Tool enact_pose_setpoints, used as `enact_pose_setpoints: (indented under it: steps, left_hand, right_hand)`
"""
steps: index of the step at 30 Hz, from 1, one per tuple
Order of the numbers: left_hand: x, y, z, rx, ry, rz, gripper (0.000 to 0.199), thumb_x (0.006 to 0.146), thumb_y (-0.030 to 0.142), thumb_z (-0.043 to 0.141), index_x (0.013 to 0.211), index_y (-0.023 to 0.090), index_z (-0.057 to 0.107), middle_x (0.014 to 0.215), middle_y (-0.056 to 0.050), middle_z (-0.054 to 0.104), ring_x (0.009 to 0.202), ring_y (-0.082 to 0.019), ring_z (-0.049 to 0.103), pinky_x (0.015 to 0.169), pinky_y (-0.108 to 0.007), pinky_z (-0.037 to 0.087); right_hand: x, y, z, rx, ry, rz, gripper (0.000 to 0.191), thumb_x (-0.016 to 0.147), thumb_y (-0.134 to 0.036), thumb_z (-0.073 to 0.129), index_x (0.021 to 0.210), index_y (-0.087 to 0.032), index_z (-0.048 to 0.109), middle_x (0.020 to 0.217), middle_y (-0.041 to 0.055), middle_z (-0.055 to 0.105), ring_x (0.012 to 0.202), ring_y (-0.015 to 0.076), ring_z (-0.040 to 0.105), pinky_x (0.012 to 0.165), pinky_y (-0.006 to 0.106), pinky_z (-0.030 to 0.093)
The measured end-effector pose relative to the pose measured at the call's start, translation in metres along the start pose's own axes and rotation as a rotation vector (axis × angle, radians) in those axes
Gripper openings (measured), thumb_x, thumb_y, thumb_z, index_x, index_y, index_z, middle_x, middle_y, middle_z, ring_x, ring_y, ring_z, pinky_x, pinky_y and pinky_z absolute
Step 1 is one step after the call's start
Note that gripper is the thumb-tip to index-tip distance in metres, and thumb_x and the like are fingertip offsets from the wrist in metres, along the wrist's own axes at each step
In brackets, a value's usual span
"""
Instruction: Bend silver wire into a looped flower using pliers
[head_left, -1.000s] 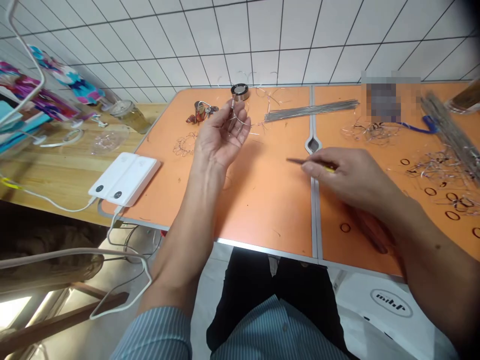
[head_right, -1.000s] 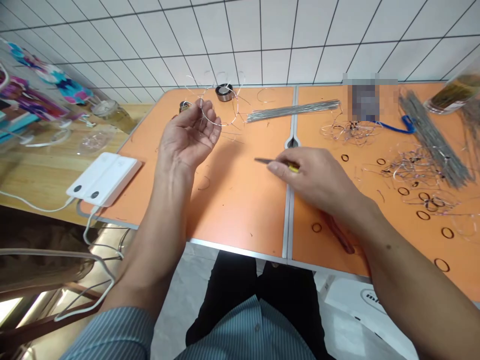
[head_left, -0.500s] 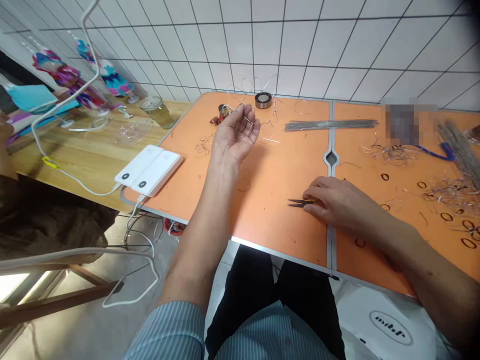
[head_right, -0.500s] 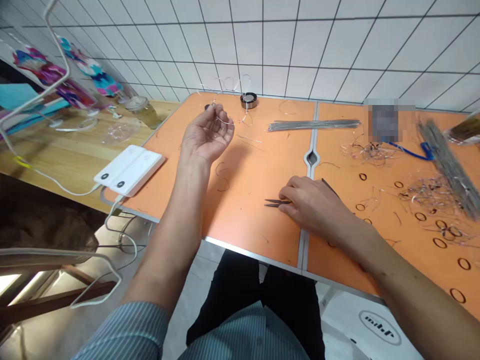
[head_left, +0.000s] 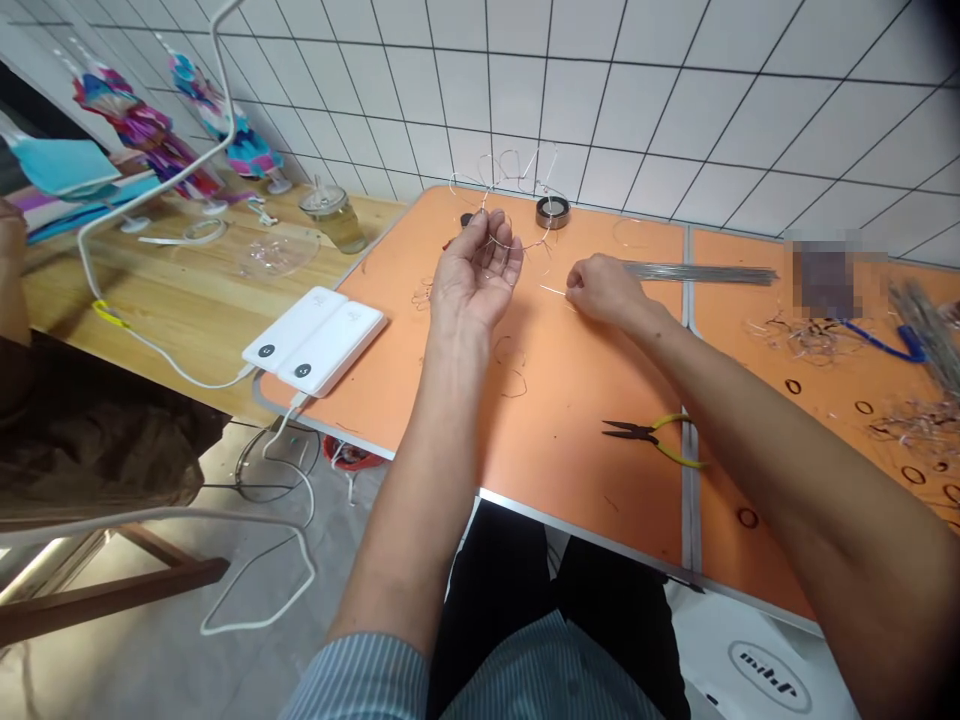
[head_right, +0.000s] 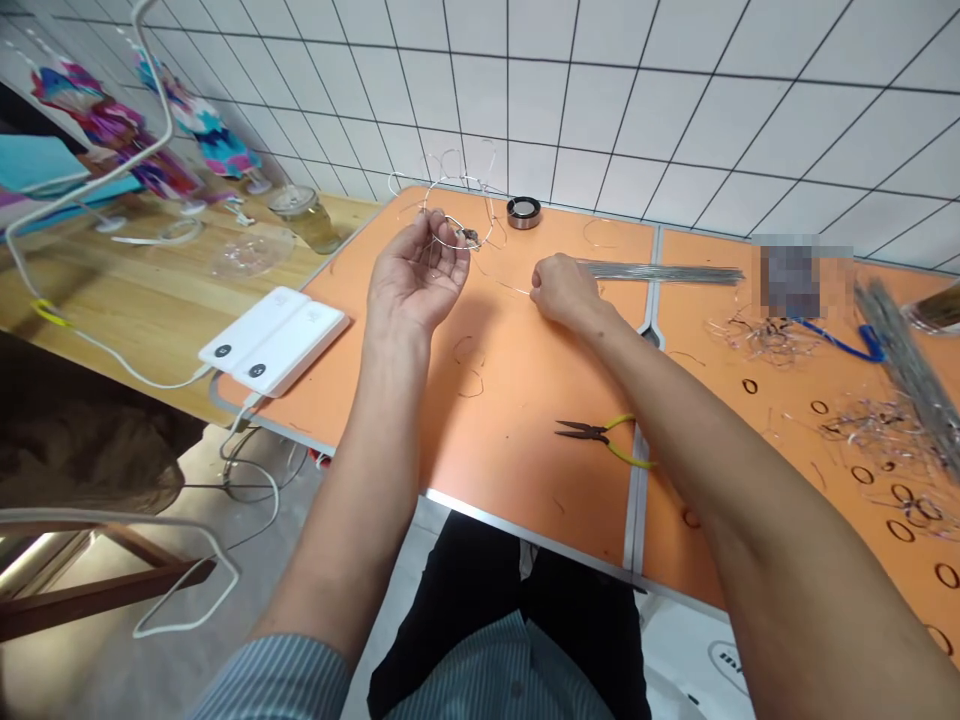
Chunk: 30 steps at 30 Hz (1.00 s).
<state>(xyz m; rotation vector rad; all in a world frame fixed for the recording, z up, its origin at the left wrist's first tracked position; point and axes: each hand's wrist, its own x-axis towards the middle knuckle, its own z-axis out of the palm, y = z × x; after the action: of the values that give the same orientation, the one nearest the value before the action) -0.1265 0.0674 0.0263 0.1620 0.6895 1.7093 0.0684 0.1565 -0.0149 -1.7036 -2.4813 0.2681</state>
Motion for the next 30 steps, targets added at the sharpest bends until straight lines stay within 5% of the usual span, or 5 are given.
enact_pose_setpoints:
  steps: [7,12,20,26,30]
  left_hand:
    - [-0.005,0.001,0.005,0.007,0.013,-0.012,0.035,0.114,0.024,0.070,0.148,0.018,0.075,0.117,-0.006,0.089,0.116,-0.018,0.089,0.114,-0.028,0.066]
    - [-0.009,0.000,0.008,-0.032,0.022,-0.024,0.035,0.114,0.022,0.070,0.148,0.017,0.075,0.118,-0.006,0.090,0.113,-0.016,0.089,0.114,-0.027,0.066]
    - [-0.018,-0.008,0.016,-0.068,-0.004,-0.067,0.010,0.111,0.017,0.072,0.116,0.016,0.081,0.088,0.000,0.084,0.085,-0.010,0.085,0.114,-0.028,0.065]
    - [-0.024,-0.016,0.019,-0.042,-0.118,-0.099,0.017,0.107,0.011,0.073,0.092,0.017,0.074,0.080,0.002,0.082,0.068,-0.006,0.076,0.106,-0.025,0.066]
    - [-0.027,-0.022,0.019,-0.010,-0.169,-0.117,0.017,0.108,0.009,0.070,0.093,0.016,0.075,0.079,0.002,0.081,0.067,-0.006,0.075,0.093,-0.023,0.066]
  right_hand:
    - [0.003,0.001,0.012,-0.110,-0.051,-0.008,0.022,0.102,-0.021,0.064,0.109,-0.012,0.082,0.117,0.0277,0.079,0.106,0.0378,0.072,0.087,0.043,0.052]
    - [-0.013,0.004,0.011,-0.103,-0.075,-0.009,0.017,0.103,-0.017,0.060,0.102,-0.014,0.077,0.102,0.0223,0.076,0.091,0.0315,0.067,0.081,0.040,0.047]
    - [-0.051,0.005,0.002,-0.068,-0.018,-0.027,0.024,0.105,-0.010,0.050,0.120,-0.019,0.067,0.112,0.0198,0.078,0.087,0.0306,0.065,0.077,0.039,0.043]
    - [-0.078,0.011,0.004,0.038,0.074,-0.111,0.036,0.110,-0.018,0.045,0.138,-0.018,0.067,0.140,0.0226,0.078,0.119,0.0368,0.073,0.091,0.044,0.052]
    - [-0.104,0.022,-0.005,0.140,0.142,-0.110,0.032,0.108,-0.021,0.046,0.122,-0.020,0.074,0.132,0.0182,0.082,0.118,0.0334,0.076,0.096,0.044,0.056]
